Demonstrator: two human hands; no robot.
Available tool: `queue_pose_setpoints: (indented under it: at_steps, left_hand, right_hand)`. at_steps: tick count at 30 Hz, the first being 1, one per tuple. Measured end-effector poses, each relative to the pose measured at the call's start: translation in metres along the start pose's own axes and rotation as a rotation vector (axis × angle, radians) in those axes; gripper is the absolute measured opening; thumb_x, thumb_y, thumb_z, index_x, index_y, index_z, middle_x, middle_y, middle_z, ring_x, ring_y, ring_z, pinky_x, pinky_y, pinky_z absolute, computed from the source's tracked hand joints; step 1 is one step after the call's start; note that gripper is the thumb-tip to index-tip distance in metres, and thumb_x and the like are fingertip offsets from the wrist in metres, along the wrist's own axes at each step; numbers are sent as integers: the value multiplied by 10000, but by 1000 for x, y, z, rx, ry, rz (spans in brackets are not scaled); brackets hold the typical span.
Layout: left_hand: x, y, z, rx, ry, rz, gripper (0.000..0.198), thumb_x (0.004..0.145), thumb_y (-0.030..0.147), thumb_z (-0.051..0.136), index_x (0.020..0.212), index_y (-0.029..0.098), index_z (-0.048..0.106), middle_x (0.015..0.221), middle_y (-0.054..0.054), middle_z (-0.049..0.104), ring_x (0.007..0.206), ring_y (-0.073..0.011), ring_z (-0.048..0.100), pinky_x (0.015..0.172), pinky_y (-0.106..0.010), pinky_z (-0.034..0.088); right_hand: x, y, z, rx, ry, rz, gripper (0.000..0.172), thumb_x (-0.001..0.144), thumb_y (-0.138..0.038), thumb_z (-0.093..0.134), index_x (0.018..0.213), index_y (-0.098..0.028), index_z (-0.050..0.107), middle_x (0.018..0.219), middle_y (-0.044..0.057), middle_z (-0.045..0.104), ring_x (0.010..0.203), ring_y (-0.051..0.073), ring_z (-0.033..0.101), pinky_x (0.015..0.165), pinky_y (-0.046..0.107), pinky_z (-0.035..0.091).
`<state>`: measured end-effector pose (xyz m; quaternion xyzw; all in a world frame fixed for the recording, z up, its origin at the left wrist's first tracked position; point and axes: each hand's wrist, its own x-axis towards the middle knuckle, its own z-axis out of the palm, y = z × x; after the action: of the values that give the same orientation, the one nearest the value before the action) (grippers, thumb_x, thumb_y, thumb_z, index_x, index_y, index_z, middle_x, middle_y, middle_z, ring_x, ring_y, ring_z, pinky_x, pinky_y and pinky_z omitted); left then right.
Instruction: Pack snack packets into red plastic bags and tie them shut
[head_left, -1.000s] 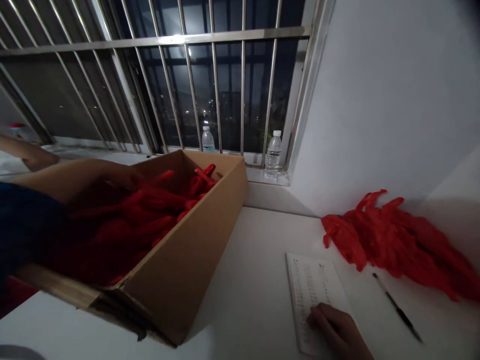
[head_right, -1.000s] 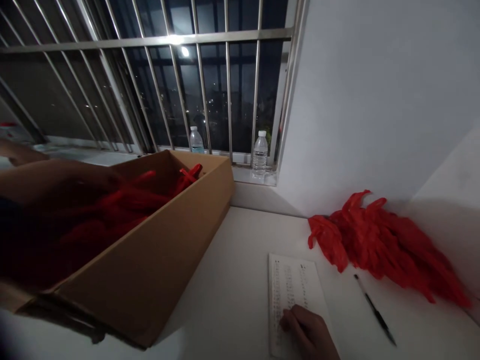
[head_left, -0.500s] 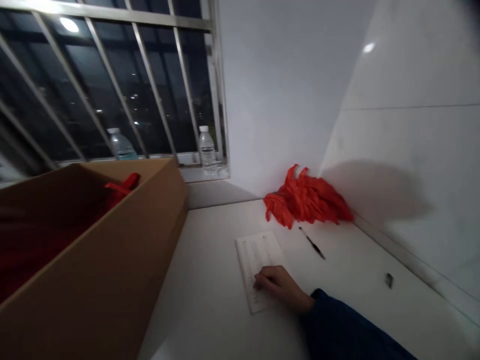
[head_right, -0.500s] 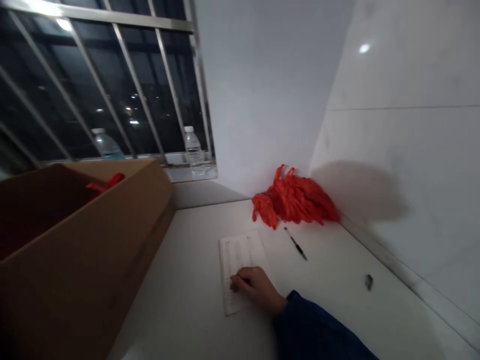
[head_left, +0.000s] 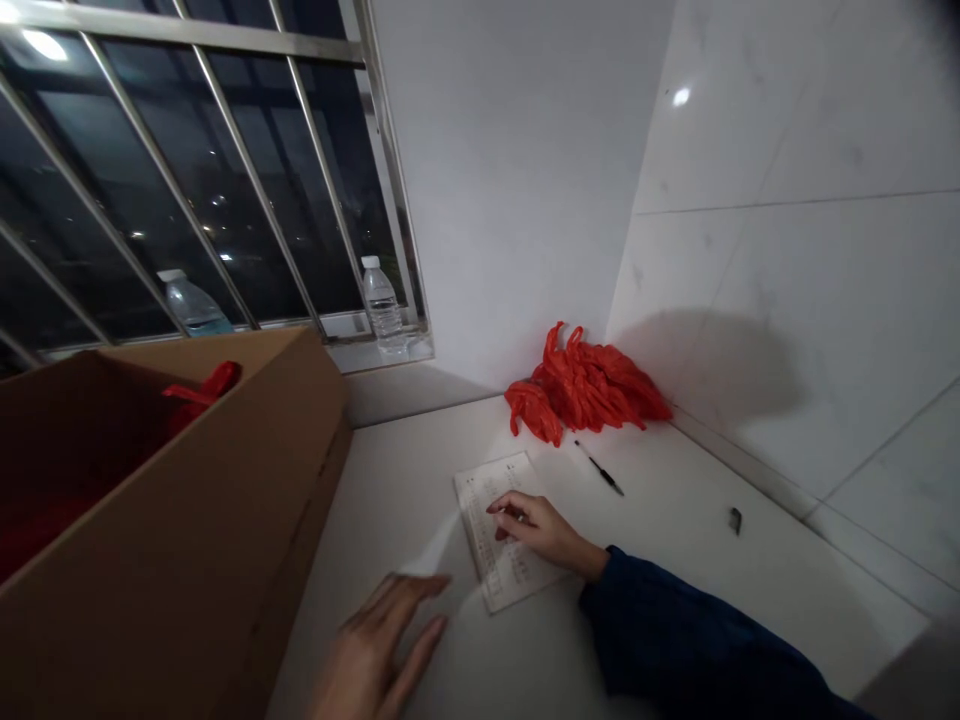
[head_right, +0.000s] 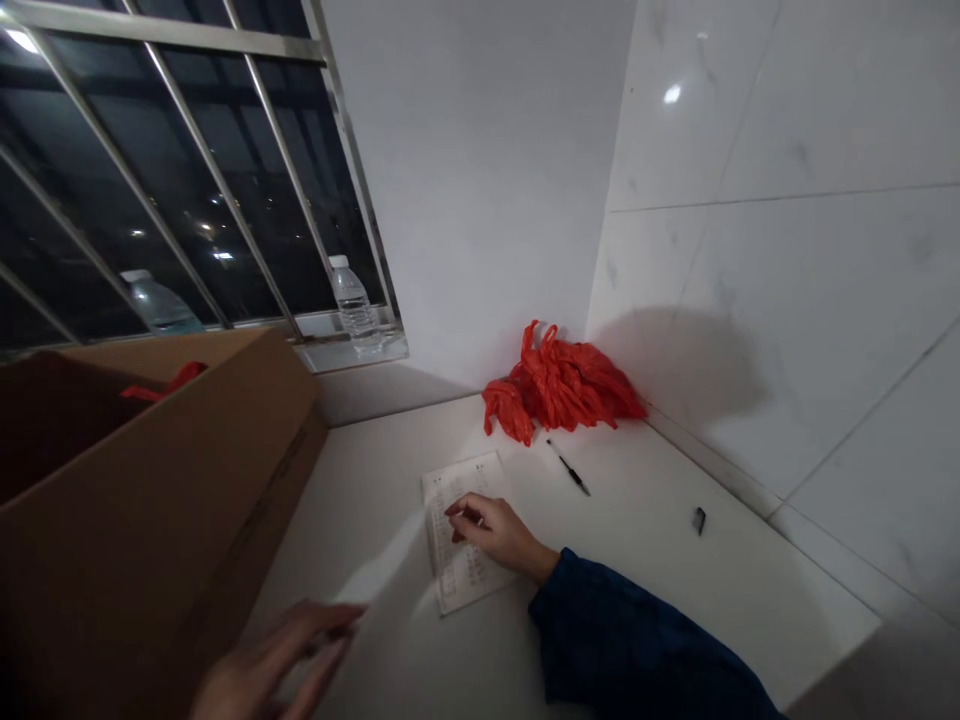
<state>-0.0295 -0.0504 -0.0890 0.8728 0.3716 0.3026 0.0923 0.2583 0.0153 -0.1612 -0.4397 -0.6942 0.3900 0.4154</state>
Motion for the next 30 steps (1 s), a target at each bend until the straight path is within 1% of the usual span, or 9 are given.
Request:
queue_pose_setpoints:
  at_steps: [3,5,9,14,17,20,23,27,30]
  left_hand:
    - [21,-22,47,112,-122,22,457,944,370,551,1388,287,481,1331,-67,608,1207,-235,590,1001,-380,526]
    - [36,-40,75,183,-130,23,522,956,410,509,1445,247,427,1442,-105,517,1307,-270,511,1060,-445,476]
    - [48,-66,104,269,-195,37,526,977,440,447,1468,253,413,1499,-102,456,1379,-290,428,1125,-533,377]
    - [41,-70,106,285,-241,55,516,993,423,421,1496,331,353,1533,-60,411,1412,-279,383,1143,-557,345]
    - [37,-67,103,274,-270,37,526,990,424,431,1500,329,345,1535,-66,407,1415,-277,378,1147,-552,344]
    - [35,-66,102,263,-275,19,532,986,428,441,1501,338,338,1541,-67,396,1419,-275,371,1149,-554,340]
    - [34,-66,102,234,-258,14,525,984,398,457,1494,351,341,1535,-60,408,1417,-275,374,1148,-564,334]
    - [35,-63,100,92,-203,-17,513,964,375,503,1462,324,390,1493,-68,463,1383,-277,421,1153,-547,333]
    - [37,-61,96,-112,6,-110,451,964,356,508,1404,286,436,1412,-83,528,1298,-240,509,1101,-445,428]
  right_hand:
    - [6,1,-5,-44,32,-26,293,962,-389,496,1096,-174,642,802,34,735,757,161,699,645,244,512]
    - [12,3,-15,-99,88,-42,280,958,-392,501,1084,-187,644,829,29,728,789,162,695,651,244,514]
    - [37,9,-51,-266,284,-33,266,958,-375,473,1040,-202,657,1057,69,676,970,193,652,716,280,521]
    - [75,24,-84,-524,478,94,218,885,-271,574,1059,-216,693,1383,133,464,1270,317,462,1005,479,411]
    - [93,34,-83,-623,510,201,238,819,-238,662,1051,-223,712,1459,156,401,1283,394,434,1007,584,362]
    - [104,40,-81,-662,515,248,282,782,-246,698,1058,-189,704,1412,189,466,1228,405,496,967,607,388]
    - [109,31,-86,-658,505,164,304,825,-276,639,1102,-159,686,1339,183,542,1175,345,564,975,531,434]
    - [97,0,-90,-602,444,-70,306,897,-353,562,1119,-184,686,1302,119,593,1171,253,593,1013,389,460]
    - [70,-20,-78,-538,354,-216,266,930,-374,540,1083,-231,705,1246,83,644,1184,235,593,999,373,471]
